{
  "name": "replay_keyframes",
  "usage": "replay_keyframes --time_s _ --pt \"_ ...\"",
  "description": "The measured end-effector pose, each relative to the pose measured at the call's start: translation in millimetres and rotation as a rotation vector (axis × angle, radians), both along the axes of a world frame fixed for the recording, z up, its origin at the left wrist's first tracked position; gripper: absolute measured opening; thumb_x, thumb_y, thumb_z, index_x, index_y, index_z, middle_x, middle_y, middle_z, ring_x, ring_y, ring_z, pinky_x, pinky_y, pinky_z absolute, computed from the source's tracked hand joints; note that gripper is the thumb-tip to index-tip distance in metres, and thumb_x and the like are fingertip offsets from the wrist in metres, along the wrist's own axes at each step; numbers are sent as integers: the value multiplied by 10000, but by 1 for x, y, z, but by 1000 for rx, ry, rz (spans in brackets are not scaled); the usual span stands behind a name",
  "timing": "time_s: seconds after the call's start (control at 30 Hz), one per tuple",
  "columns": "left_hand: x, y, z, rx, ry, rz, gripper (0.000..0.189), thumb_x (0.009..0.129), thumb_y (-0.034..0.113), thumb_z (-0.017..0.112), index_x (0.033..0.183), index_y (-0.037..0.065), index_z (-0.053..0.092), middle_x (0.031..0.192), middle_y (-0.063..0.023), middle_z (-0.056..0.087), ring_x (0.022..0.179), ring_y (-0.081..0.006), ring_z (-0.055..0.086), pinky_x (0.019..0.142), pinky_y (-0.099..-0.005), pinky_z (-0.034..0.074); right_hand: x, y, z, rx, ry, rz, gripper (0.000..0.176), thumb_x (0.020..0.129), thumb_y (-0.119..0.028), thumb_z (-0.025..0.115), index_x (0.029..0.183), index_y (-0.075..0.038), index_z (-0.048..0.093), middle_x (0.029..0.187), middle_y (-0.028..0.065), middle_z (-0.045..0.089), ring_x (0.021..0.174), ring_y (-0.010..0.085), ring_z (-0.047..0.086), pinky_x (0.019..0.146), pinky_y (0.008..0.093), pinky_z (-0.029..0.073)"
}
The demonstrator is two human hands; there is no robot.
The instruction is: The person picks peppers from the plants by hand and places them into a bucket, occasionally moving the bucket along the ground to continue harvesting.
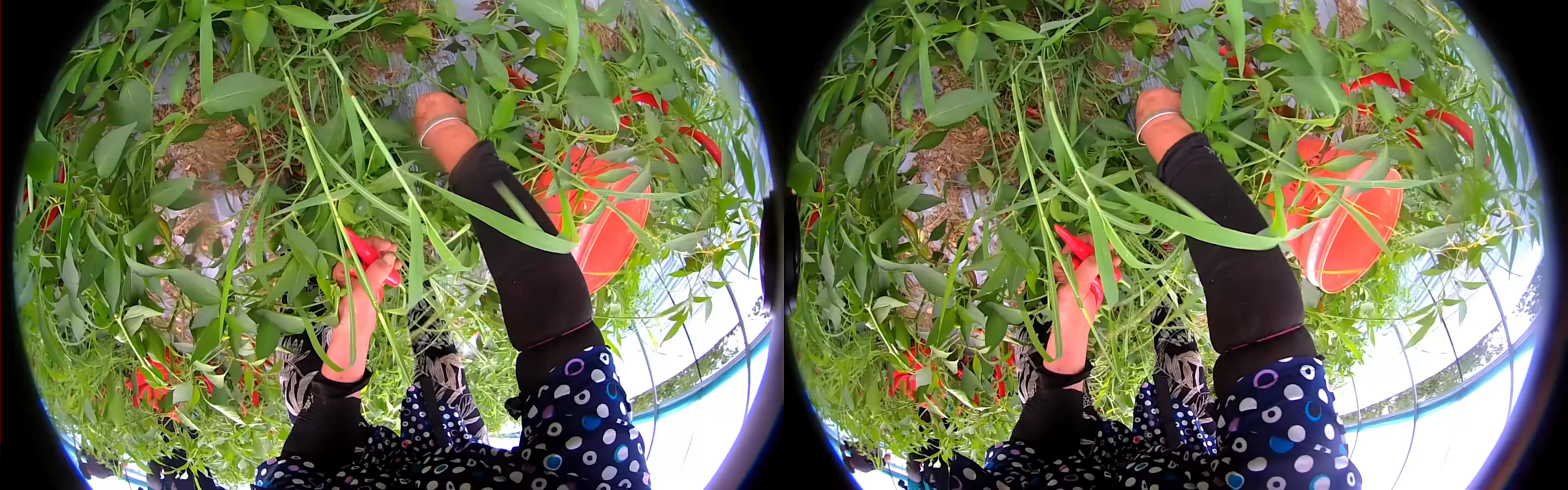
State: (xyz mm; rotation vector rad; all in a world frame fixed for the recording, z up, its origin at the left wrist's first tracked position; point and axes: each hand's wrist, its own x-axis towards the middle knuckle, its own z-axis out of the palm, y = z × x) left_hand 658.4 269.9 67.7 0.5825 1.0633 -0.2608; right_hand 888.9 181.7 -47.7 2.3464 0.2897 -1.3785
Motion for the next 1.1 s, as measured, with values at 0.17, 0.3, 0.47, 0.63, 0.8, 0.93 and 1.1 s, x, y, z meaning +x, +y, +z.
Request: replay_keyframes --time_s 0.17,0.3,0.47,0.63,0.8,0.93,1.1 --pt "-3 4 -1 18 22 -53 217 746 67 615 953 16 573 870 -111 605 745 -217 590 672 -327 486 -19 -28 16 147 -125 -271 317 722 -240 579 999 -87 600 1103 140 562 1053 308 517 897 548 347" --pt "12 3 12 -57 20 5 188 751 68 610 923 19 549 749 -107 594 604 -158 563 530 -271 465 -30 -56 2 200 -263 -368 263 683 -198 622 887 -34 644 975 188 605 921 316 590 791 393 472" --pt "11 -2 7 -77 -25 125 202 767 117 625 913 3 545 789 -113 603 667 -182 588 560 -278 470 -42 -58 27 277 -342 -427 260 665 -172 600 903 -78 646 934 167 617 877 335 592 793 398 457" --pt "9 6 7 -86 4 14 189 808 206 583 889 45 523 945 -127 558 821 -247 571 696 -368 482 -67 -78 38 617 -337 -546 356 648 -252 650 961 -94 590 908 155 611 847 340 577 758 384 457" --pt "11 -1 5 -27 -3 50 188 818 204 575 893 43 513 909 -123 558 775 -241 579 644 -357 493 -66 -82 47 457 -180 -314 472 623 -261 680 1048 -115 536 916 160 605 862 339 576 715 421 453" --pt "7 -3 -2 -3 -30 62 229 789 189 602 943 32 538 891 -119 591 745 -220 596 637 -344 504 -77 -73 61 499 -251 -132 425 668 -233 637 1064 -136 518 886 133 603 841 326 573 679 452 443" --pt "10 1 -2 -81 -1 75 292 742 161 635 984 18 556 877 -124 611 699 -219 609 617 -329 515 -84 -82 63 617 -336 -59 339 673 -204 623 1000 -149 552 816 116 591 781 294 573 672 455 427"
